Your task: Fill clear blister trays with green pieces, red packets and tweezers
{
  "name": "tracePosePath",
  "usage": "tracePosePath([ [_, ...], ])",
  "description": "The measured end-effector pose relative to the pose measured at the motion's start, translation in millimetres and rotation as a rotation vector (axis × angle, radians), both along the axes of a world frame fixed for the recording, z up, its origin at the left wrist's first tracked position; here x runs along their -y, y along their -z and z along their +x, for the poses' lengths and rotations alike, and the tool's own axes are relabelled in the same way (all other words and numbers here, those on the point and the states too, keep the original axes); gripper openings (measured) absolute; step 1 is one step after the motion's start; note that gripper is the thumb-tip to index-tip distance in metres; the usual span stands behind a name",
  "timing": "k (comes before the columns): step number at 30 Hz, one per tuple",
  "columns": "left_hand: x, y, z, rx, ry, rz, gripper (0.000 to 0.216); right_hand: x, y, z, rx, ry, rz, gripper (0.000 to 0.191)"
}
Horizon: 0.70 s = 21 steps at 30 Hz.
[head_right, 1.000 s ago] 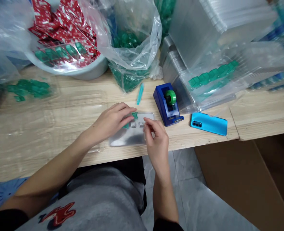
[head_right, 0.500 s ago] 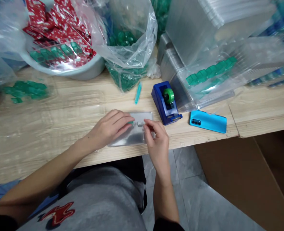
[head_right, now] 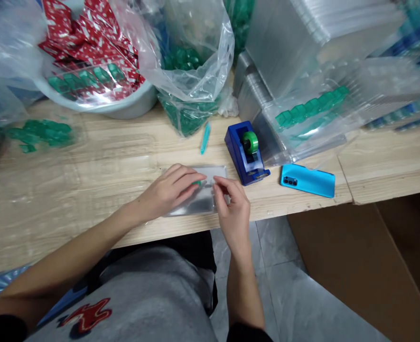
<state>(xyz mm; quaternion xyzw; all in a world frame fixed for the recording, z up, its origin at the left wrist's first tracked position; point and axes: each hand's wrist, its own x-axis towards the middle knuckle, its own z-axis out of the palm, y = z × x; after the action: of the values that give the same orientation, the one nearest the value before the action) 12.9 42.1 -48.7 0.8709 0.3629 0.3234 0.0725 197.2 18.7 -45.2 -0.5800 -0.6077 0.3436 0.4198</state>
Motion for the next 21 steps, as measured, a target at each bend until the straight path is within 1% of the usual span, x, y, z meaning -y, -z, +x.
tracePosePath([
  [3, 2, -1.4, -2, 0.022, 0.025, -0.11, 0.021, 0, 2.1, 0, -0.019, 0.007, -0.015, 0.016],
  [6, 3, 0.7, -7, 0.046, -0.04, -0.193, 0.021, 0, 5.5, 0, -0.042, 0.02, -0.029, 0.016],
  [8, 3, 3.0, -9, 0.036, -0.055, -0.218, 0.018, 1, 4.8, 0, -0.056, 0.026, -0.027, 0.016],
  [10, 2, 4.4, -9, 0.003, -0.036, -0.212, 0.018, -2, -1.9, 1, -0.076, 0.029, -0.008, 0.015],
  [12, 2, 4.8, -6, -0.036, -0.029, -0.173, 0.019, -14, -16.1, 1, -0.086, 0.035, 0.07, 0.013],
  [14, 4, 5.6, -2, -0.072, -0.048, -0.13, 0.019, -37, -36.9, 0, -0.05, 0.039, 0.221, 0.013],
  [17, 9, 10.3, 5, -0.089, -0.093, -0.14, 0.018, -97, -73.2, -13, 0.092, -0.011, 0.465, 0.017],
  [19, 12, 15.5, 9, -0.054, -0.122, -0.174, 0.019, -145, -94.4, -31, 0.247, -0.104, 0.485, 0.024],
  [20, 13, 18.1, 11, -0.036, -0.135, -0.18, 0.02, -168, -102.7, -43, 0.373, -0.143, 0.425, 0.027],
  [21, 14, 20.5, 13, -0.021, -0.148, -0.177, 0.02, -189, -109.2, -56, 0.543, -0.174, 0.332, 0.029],
])
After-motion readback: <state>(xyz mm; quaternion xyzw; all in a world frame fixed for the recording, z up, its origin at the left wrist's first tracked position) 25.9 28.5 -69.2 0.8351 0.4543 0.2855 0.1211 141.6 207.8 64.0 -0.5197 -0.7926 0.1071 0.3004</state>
